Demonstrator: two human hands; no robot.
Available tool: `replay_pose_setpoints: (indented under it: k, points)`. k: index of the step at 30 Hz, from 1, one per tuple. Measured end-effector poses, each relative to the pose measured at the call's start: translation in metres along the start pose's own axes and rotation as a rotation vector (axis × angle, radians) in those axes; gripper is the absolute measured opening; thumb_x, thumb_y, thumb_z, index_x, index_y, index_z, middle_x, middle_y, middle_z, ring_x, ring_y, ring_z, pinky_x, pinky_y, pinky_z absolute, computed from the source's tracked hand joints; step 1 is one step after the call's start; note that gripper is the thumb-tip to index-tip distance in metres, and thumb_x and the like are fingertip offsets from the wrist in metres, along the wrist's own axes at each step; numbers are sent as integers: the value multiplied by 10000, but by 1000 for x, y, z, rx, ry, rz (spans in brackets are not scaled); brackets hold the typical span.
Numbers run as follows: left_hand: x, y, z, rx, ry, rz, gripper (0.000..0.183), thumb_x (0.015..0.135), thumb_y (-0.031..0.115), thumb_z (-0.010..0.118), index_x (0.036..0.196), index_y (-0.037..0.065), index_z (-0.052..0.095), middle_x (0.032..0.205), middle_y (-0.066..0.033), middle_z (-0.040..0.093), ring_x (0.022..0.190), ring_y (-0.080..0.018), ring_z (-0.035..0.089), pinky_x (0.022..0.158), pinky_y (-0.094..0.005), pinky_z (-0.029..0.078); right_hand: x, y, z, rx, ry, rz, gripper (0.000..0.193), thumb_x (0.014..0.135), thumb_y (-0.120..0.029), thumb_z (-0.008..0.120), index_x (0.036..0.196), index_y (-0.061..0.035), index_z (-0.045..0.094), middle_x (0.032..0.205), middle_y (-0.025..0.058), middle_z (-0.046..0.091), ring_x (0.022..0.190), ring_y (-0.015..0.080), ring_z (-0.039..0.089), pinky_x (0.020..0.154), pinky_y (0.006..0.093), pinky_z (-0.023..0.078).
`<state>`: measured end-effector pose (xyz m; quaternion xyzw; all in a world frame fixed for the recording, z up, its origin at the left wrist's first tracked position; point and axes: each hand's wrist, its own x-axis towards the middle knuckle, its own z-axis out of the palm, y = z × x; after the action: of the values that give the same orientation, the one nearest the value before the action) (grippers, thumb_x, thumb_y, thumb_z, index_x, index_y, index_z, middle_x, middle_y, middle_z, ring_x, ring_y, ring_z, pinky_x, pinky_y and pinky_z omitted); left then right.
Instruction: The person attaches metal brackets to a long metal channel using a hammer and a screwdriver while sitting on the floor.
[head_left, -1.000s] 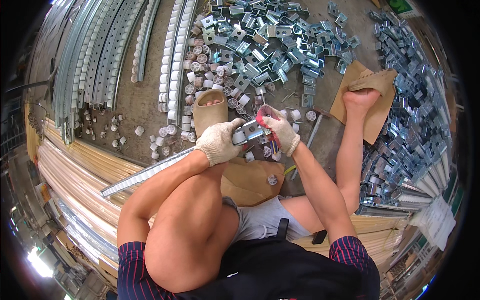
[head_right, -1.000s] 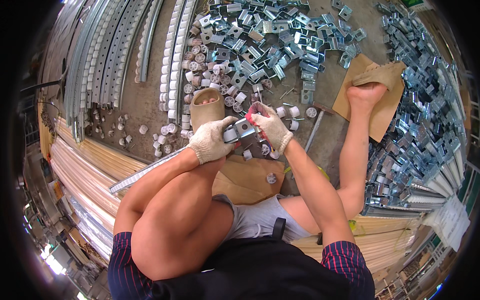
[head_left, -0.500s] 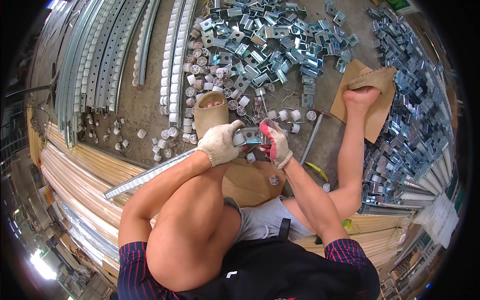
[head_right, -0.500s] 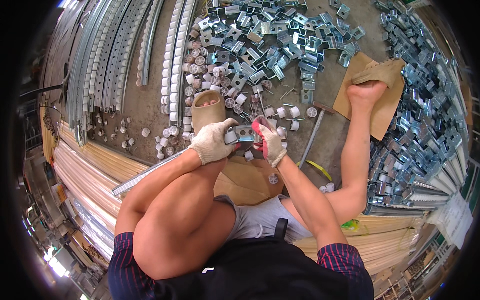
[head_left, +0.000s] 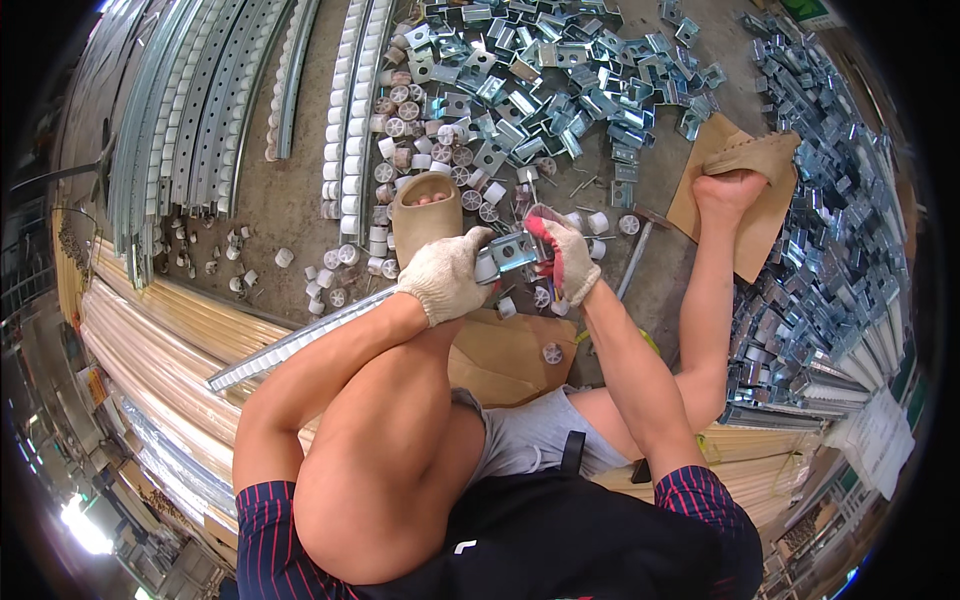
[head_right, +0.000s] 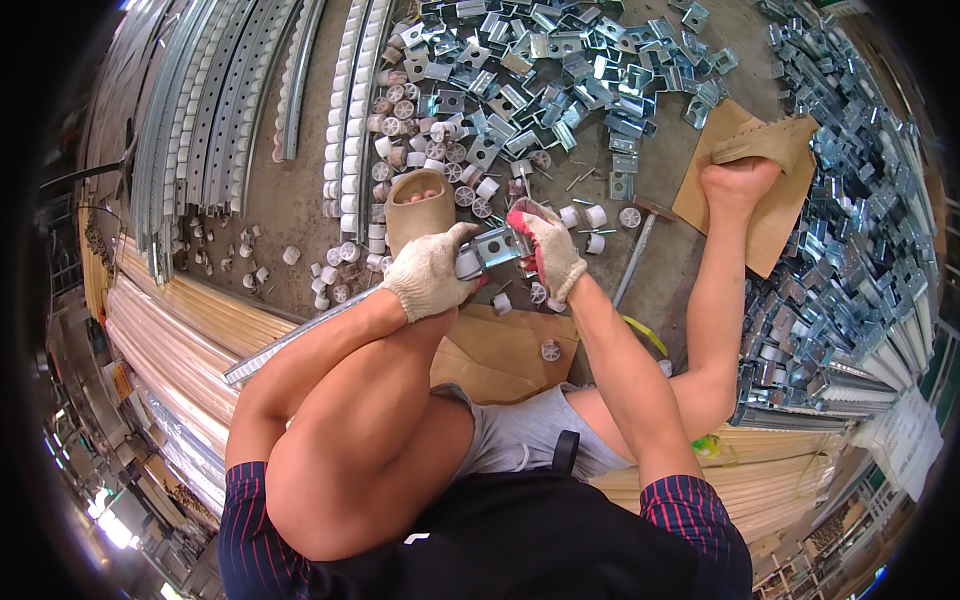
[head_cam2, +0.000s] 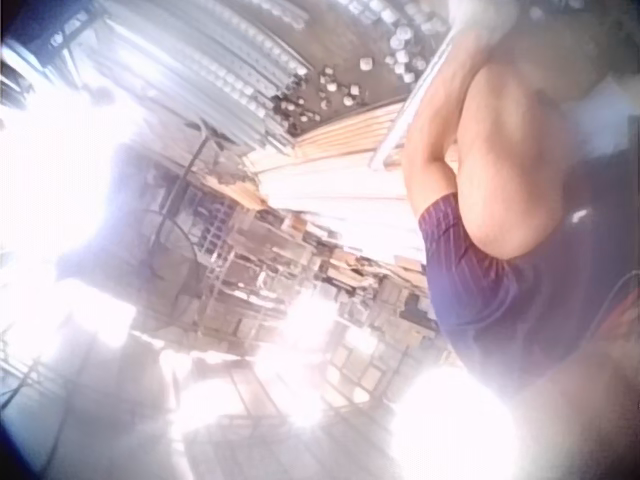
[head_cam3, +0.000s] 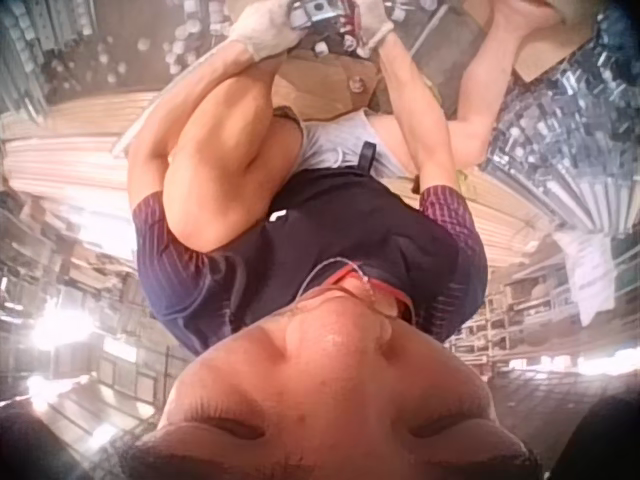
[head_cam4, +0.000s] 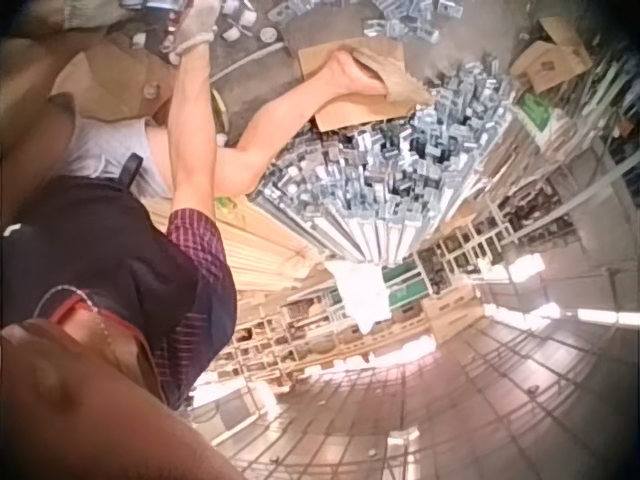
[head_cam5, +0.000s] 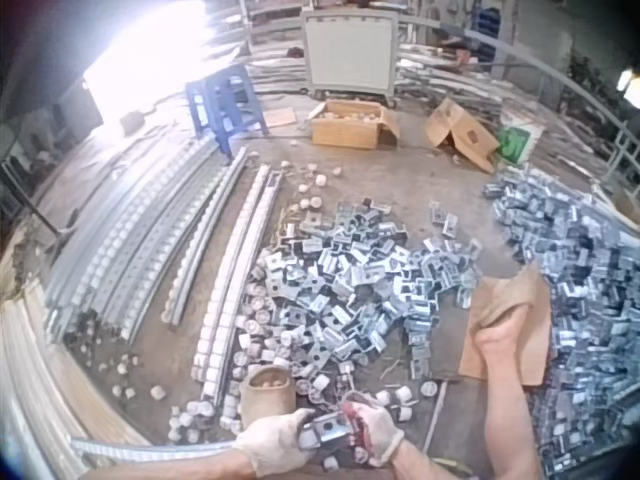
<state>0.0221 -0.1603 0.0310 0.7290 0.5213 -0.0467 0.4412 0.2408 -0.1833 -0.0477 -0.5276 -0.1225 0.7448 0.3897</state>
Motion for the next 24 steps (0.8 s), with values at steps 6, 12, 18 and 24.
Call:
replay_pose_setpoints:
  k: [6, 12, 18, 24]
  points:
    - [-5, 8, 2, 31, 3, -16, 612, 813, 277, 799, 1375, 145, 594, 1018, -215, 757, 980, -417, 730, 872, -510, 570, 26, -4, -9, -180, -183, -83, 167, 1004, -252, 633, 1136, -180, 706, 906, -65, 652, 744, 31, 616, 492, 224, 431]
    - [-10, 0, 0, -34, 80, 102, 572, 816, 297, 813, 1330, 131, 625, 1002, -200, 759, 958, -412, 730, 870, -504, 578, 3, -34, 1, -385, -230, -71, 256, 983, -374, 662, 1132, -172, 709, 986, -65, 671, 801, 34, 604, 572, 223, 475]
    - [-7, 8, -8, -73, 8, 44, 540, 831, 280, 778, 1337, 145, 645, 1008, -198, 763, 973, -405, 729, 870, -499, 576, -2, -12, -17, -213, -108, 23, 241, 1005, -306, 669, 1194, -157, 694, 1004, -50, 678, 826, 51, 645, 586, 236, 517]
    - [-9, 5, -7, -56, 0, 39, 583, 819, 323, 800, 1355, 161, 641, 996, -188, 766, 967, -400, 731, 869, -496, 574, -8, -9, -18, -158, -71, 65, 299, 1014, -292, 687, 1272, -140, 696, 1093, -34, 703, 909, 56, 686, 640, 245, 570]
